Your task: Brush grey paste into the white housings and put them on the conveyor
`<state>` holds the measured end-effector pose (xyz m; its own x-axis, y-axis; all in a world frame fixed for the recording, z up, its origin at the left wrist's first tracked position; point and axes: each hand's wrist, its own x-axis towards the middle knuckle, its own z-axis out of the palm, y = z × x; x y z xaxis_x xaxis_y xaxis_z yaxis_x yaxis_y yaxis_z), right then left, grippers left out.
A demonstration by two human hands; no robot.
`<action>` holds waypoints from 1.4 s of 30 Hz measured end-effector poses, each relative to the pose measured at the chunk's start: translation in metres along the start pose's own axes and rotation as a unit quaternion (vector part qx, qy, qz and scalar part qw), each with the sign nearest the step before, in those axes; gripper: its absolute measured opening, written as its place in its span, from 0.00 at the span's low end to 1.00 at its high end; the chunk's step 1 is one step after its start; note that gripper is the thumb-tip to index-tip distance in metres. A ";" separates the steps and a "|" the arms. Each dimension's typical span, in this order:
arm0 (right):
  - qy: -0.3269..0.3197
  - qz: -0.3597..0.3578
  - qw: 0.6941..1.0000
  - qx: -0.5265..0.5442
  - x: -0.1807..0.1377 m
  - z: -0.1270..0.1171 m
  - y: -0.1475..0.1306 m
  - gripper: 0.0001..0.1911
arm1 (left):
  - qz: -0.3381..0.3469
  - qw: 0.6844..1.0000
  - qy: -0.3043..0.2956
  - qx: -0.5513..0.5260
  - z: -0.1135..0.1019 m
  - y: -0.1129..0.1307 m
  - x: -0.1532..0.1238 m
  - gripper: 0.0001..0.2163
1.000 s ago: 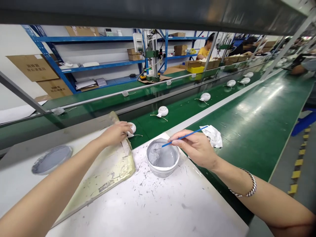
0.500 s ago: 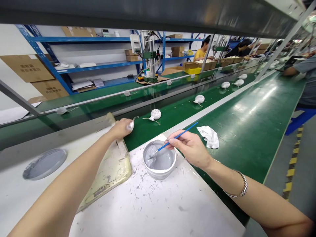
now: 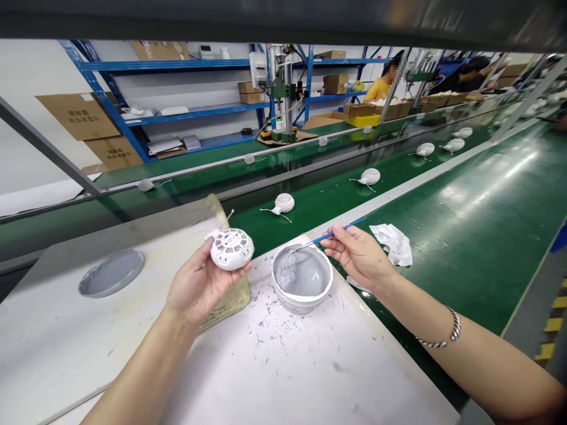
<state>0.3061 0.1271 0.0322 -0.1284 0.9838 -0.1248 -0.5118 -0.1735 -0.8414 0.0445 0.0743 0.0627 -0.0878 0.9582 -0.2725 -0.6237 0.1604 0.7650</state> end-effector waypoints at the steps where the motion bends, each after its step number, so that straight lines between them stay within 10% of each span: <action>1: 0.003 -0.007 1.000 -0.007 0.000 -0.001 0.000 0.18 | -0.006 1.000 0.002 -0.008 0.001 -0.002 -0.004 0.14; 5: 0.000 -0.044 0.999 -0.030 0.001 -0.004 0.000 0.17 | 0.000 1.000 -0.004 0.023 0.004 -0.007 -0.017 0.14; 11: 0.001 -0.058 0.998 -0.040 0.000 -0.006 -0.002 0.16 | 0.148 0.968 0.017 0.205 -0.006 -0.012 -0.015 0.45; 17: 0.013 -0.044 0.998 -0.038 -0.001 -0.006 -0.003 0.18 | 0.225 0.908 -0.084 0.343 -0.029 -0.007 -0.008 0.16; 24: 0.025 -0.033 0.999 -0.013 -0.002 -0.004 -0.004 0.19 | 0.200 0.841 -0.150 0.479 -0.025 -0.005 -0.018 0.12; 31: 0.010 -0.029 0.999 0.015 -0.003 0.000 -0.007 0.16 | 0.067 0.964 -0.074 0.248 -0.009 -0.011 -0.024 0.14; 42: -0.136 -0.064 0.989 0.005 -0.023 0.053 -0.016 0.10 | -0.010 0.985 -0.063 0.160 0.011 -0.017 -0.041 0.11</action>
<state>0.2720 0.1051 0.0766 -0.2838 0.9501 0.1297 -0.5472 -0.0494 -0.8355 0.0676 0.0348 0.0671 0.0313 0.9724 -0.2311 -0.3459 0.2275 0.9103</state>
